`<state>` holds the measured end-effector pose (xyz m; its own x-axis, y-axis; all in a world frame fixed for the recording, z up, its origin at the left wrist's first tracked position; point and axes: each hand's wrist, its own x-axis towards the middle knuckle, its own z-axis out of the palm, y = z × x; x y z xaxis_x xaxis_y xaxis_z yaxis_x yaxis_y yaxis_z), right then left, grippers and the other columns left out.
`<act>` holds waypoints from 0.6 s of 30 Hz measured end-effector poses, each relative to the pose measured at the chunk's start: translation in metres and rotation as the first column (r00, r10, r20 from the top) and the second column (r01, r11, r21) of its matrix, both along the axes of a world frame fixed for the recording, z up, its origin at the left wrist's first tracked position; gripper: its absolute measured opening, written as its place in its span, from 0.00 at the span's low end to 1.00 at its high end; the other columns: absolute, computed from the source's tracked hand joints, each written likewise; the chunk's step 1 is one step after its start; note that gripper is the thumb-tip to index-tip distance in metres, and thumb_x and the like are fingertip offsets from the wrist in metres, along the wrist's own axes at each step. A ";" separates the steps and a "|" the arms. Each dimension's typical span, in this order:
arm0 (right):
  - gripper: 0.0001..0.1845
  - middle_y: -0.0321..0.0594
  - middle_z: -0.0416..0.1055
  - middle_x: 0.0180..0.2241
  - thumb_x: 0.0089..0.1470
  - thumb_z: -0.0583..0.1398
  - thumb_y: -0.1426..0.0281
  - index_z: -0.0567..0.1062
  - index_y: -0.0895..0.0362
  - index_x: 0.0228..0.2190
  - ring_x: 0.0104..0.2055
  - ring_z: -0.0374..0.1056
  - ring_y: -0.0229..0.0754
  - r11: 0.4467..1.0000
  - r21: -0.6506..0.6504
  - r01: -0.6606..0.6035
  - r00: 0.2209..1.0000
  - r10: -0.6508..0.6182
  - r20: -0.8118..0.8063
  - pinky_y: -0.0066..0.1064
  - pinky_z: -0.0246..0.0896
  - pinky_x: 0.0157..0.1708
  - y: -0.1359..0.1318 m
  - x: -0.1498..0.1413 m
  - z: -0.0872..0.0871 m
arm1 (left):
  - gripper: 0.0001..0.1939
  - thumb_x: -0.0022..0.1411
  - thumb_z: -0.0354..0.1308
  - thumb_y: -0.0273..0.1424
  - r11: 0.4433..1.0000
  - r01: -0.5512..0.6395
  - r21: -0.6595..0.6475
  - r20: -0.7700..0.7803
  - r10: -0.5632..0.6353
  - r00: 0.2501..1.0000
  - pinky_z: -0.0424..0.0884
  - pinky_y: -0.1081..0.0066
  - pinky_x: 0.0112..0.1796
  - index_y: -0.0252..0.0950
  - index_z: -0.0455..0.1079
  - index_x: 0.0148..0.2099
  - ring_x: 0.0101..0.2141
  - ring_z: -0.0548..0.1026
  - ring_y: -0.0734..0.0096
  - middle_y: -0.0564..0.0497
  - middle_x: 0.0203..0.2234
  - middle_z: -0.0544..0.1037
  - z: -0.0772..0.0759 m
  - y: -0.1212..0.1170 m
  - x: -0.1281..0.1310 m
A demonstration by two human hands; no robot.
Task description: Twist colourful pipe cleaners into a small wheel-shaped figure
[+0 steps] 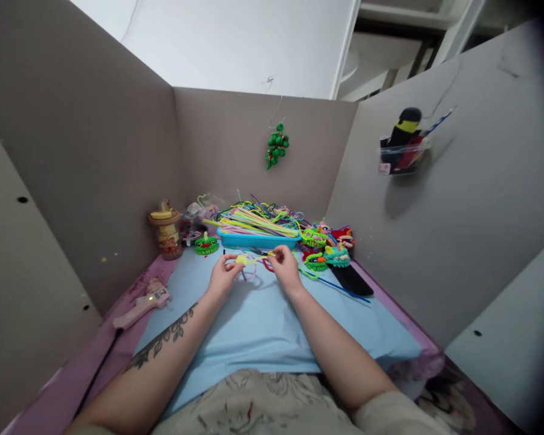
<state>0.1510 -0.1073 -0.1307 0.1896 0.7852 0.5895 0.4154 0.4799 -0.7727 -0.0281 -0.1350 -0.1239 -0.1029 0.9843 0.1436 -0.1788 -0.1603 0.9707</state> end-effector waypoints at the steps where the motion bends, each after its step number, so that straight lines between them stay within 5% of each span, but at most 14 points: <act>1: 0.08 0.33 0.64 0.24 0.44 0.59 0.69 0.71 0.56 0.31 0.27 0.60 0.38 1.000 0.021 -0.015 0.998 0.014 0.059 0.29 0.56 0.29 0.000 0.002 0.001 | 0.23 0.40 0.66 0.37 1.000 0.002 -0.001 -0.004 -0.002 1.000 0.55 0.78 0.20 0.35 0.63 0.38 0.17 0.65 0.79 0.57 0.17 0.72 0.000 0.000 0.000; 8: 0.06 0.38 0.66 0.26 0.47 0.56 0.72 0.74 0.55 0.26 0.29 0.62 0.40 0.996 0.026 -0.081 0.956 0.070 0.286 0.31 0.56 0.33 -0.001 0.007 0.004 | 0.22 0.41 0.66 0.36 1.000 0.018 0.006 -0.024 -0.018 1.000 0.55 0.78 0.20 0.36 0.64 0.38 0.17 0.65 0.79 0.58 0.17 0.72 0.001 0.000 0.000; 18: 0.07 0.35 0.66 0.23 0.48 0.56 0.66 0.71 0.56 0.25 0.26 0.60 0.37 0.981 -0.026 -0.192 0.978 0.193 0.078 0.29 0.55 0.27 -0.010 -0.005 0.006 | 0.19 0.42 0.64 0.32 0.993 0.116 -0.030 -0.119 -0.119 0.986 0.61 0.75 0.22 0.35 0.63 0.37 0.20 0.70 0.72 0.54 0.18 0.74 -0.006 -0.001 0.003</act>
